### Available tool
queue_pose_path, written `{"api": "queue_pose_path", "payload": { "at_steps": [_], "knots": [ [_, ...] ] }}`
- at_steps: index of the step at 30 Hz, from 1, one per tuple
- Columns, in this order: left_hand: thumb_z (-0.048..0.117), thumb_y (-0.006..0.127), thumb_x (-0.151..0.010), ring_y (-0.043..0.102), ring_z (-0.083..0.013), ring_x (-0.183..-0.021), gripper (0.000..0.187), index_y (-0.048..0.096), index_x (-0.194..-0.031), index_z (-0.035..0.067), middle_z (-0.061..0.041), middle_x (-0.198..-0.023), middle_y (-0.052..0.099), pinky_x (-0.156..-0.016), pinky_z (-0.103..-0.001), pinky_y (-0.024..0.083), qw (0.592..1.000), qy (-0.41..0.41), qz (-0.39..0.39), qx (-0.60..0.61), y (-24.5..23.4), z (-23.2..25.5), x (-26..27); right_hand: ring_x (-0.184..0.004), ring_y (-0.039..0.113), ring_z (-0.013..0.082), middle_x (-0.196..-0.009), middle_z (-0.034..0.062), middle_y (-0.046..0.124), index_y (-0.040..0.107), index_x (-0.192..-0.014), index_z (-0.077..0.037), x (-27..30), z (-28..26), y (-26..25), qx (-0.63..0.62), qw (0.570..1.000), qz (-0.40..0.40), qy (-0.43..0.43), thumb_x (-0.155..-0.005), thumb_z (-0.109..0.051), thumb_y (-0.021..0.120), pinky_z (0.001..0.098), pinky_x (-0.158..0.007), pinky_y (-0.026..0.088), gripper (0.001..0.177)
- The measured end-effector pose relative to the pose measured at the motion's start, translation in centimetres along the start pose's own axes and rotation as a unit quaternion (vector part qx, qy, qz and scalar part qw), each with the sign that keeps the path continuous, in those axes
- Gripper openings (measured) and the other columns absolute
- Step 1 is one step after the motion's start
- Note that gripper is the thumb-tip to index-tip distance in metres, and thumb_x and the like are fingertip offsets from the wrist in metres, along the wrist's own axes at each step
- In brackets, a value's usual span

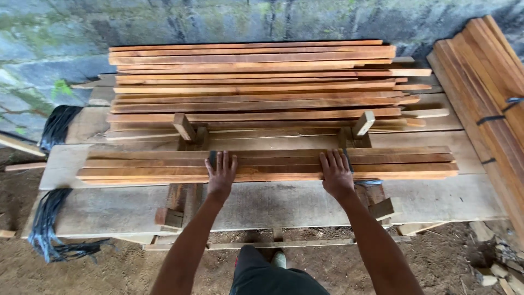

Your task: Bundling long slats of wood together using plastic ties and tightening them with a tool.

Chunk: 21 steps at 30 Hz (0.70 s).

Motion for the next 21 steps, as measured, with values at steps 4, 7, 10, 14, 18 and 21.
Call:
{"api": "queue_pose_path", "payload": {
  "at_steps": [4,7,10,14,18,21],
  "knots": [
    [0.01,0.087,-0.063,0.055,-0.0393,-0.137,0.088,0.052,-0.144,0.016,-0.023,-0.146,0.056,-0.103,-0.077,0.042,0.995,0.026,-0.082,0.046,3.0,-0.3,-0.5,-0.137,0.053,0.0382,-0.14,0.0167,0.058,0.047,-0.151,-0.013,-0.6,1.8,0.9,-0.007,0.998,-0.062,-0.001,-0.056,-0.018,0.082,0.0517,-0.119,0.035,0.101],
    [0.022,0.091,-0.073,0.035,-0.0385,-0.149,0.1,0.032,-0.154,0.019,-0.022,-0.159,0.037,-0.106,-0.078,0.032,0.928,0.046,-0.35,0.118,6.6,-1.1,-1.1,-0.143,0.048,0.0322,-0.148,0.0096,0.053,0.042,-0.152,-0.018,-1.9,2.8,2.5,-0.032,0.977,-0.21,-0.023,-0.058,-0.032,0.084,0.0475,-0.119,0.033,0.104],
    [0.024,0.1,-0.055,0.033,-0.0366,-0.151,0.12,0.028,-0.15,0.027,-0.017,-0.162,0.036,-0.104,-0.078,0.033,0.853,0.032,-0.495,0.163,10.9,-1.7,-2.6,-0.144,0.049,0.0303,-0.152,0.0076,0.054,0.04,-0.149,-0.023,-4.4,4.1,1.8,-0.076,0.945,-0.315,-0.03,-0.058,-0.04,0.089,0.0458,-0.121,0.035,0.105],
    [0.011,0.093,-0.059,0.055,-0.0445,-0.132,0.108,0.035,-0.149,0.019,-0.022,-0.139,0.059,-0.097,-0.077,0.041,0.81,0.059,-0.535,0.234,13.7,-2.1,-4.8,-0.132,0.062,0.0396,-0.137,0.0146,0.068,0.042,-0.153,-0.022,-7.3,4.8,2.4,-0.122,0.892,-0.436,0.0,-0.065,-0.026,0.089,0.0539,-0.11,0.048,0.1],
    [0.017,0.083,-0.074,0.067,-0.0424,-0.121,0.068,0.047,-0.132,0.015,-0.02,-0.125,0.07,-0.094,-0.064,0.054,0.804,0.044,-0.537,0.254,13.7,-2.2,-6.1,-0.131,0.064,0.0318,-0.135,0.0048,0.07,0.037,-0.155,-0.029,-8.1,6.6,8.0,-0.095,0.873,-0.477,0.015,-0.056,-0.038,0.094,0.0545,-0.104,0.05,0.115],
    [0.032,0.078,-0.078,0.067,-0.0391,-0.123,0.056,0.055,-0.127,0.017,-0.018,-0.129,0.069,-0.099,-0.06,0.055,0.793,0.045,-0.545,0.267,20.8,-0.8,-3.9,-0.137,0.056,0.034,-0.142,0.0068,0.064,0.052,-0.14,-0.026,-9.4,6.1,6.4,-0.121,0.888,-0.441,0.042,-0.06,-0.03,0.081,0.0556,-0.11,0.041,0.085]
  ]
}}
Point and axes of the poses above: each hand's wrist, its own x-axis away from the middle knuckle, its own y-axis out of the palm, z = x × y, the point moved 4 cm from there along -x, towards the middle knuckle
